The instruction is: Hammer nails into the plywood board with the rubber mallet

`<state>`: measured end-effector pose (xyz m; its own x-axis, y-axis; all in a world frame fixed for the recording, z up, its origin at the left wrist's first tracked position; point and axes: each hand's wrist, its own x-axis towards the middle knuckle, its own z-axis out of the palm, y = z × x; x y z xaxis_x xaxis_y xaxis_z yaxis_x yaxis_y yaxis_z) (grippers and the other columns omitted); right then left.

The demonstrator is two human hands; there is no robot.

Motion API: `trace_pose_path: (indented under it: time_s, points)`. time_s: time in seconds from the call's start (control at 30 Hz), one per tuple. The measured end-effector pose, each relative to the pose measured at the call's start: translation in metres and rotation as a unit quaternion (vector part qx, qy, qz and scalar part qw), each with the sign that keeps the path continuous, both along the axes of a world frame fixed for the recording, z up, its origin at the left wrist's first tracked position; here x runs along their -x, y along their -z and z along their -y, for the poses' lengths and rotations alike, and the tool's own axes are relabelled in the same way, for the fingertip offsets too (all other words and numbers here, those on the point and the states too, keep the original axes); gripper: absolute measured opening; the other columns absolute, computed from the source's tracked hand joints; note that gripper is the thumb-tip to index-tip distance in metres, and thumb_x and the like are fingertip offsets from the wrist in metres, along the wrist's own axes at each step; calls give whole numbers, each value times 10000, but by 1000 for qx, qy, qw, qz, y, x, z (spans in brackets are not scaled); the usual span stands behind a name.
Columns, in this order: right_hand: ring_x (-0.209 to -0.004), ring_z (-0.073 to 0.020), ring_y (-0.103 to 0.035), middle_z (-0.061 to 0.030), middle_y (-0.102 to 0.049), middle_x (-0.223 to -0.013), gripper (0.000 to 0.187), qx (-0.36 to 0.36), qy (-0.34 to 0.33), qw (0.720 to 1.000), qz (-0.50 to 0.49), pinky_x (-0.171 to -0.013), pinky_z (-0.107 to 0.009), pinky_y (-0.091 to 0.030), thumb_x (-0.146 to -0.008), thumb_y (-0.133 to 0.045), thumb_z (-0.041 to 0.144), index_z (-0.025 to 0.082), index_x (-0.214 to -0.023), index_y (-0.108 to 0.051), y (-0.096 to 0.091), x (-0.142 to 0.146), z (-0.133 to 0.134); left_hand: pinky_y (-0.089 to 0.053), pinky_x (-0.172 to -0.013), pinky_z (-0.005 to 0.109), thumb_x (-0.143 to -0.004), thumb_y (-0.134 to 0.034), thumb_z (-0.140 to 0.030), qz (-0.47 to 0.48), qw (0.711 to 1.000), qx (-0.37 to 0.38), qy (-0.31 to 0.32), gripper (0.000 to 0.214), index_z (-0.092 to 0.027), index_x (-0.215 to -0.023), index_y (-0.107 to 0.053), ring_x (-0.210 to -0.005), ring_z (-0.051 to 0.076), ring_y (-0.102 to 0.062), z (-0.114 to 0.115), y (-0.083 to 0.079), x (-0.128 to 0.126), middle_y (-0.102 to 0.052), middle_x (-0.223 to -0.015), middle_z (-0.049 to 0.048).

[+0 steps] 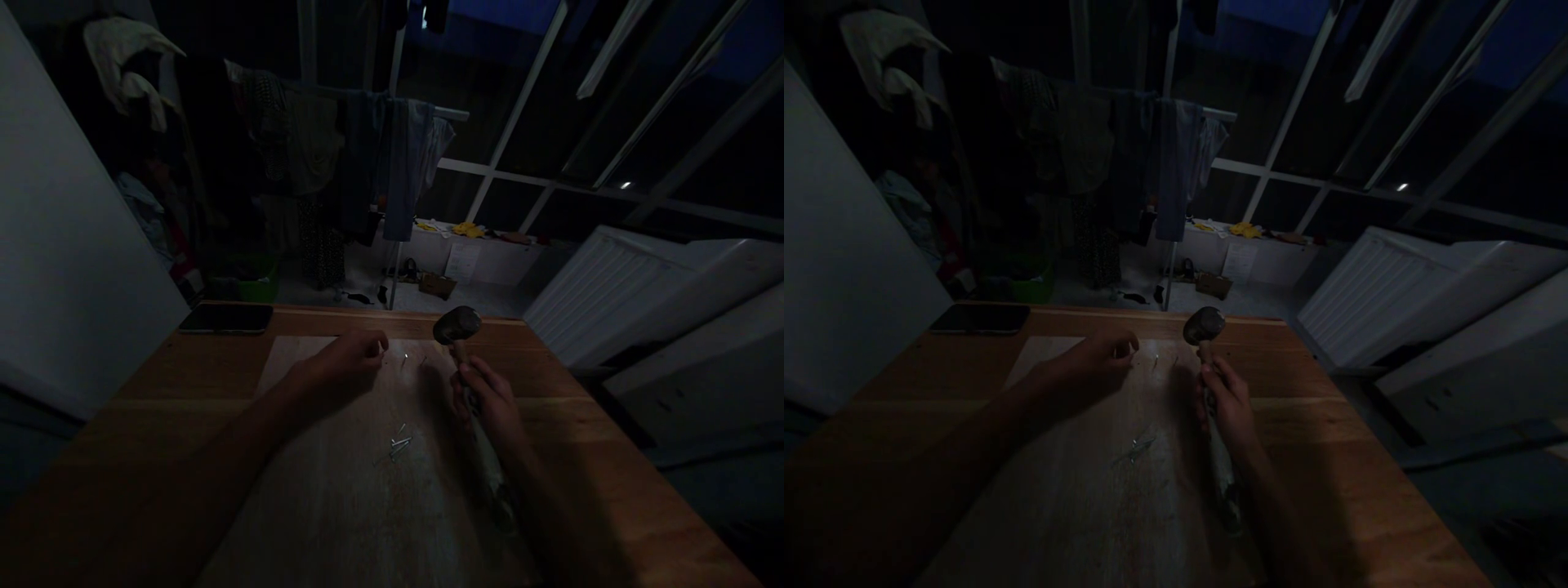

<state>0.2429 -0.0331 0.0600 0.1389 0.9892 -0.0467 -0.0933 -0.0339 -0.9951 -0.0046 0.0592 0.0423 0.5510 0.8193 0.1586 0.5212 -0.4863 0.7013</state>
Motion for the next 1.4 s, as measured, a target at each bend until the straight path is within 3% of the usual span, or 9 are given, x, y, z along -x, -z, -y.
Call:
trace_pose_path:
  time_s: [0.2,0.47,0.87,1.4]
  points:
    - [-307,-81,-456,79,-588,-569,465,-13,-6,1000,-4,-241,-183,-336,-686,-811,563,208,-918,-620,-19,21,-3,-418,-710,271,-833,-547,-120,-29,996,-68,48,173,-159,-784,-708,-755,163,-584,-3,15,1,-658,-836,50]
    - [-292,-96,-465,81,-589,-562,455,-12,-33,999,-21,-252,-211,-373,-739,-773,562,209,-991,-637,16,45,-2,-451,-750,270,-896,-573,-119,-56,986,-144,58,159,-147,-844,-721,-809,168,-598,1,26,-13,-662,-901,69]
    - [-297,-96,-461,81,-581,-575,478,-2,-48,999,-15,-255,-218,-369,-736,-763,562,202,-1025,-640,16,44,4,-464,-728,264,-873,-649,-201,53,995,-79,-17,100,-138,-889,-725,-763,154,-603,0,34,-17,-668,-842,37]
    - [-337,-94,-450,62,-575,-590,401,-7,-90,995,49,-310,-224,-346,-813,-685,576,204,-954,-638,17,46,10,-468,-732,276,-802,-662,-129,66,996,-41,-43,129,-135,-838,-787,-755,165,-634,0,28,-19,-711,-825,44]
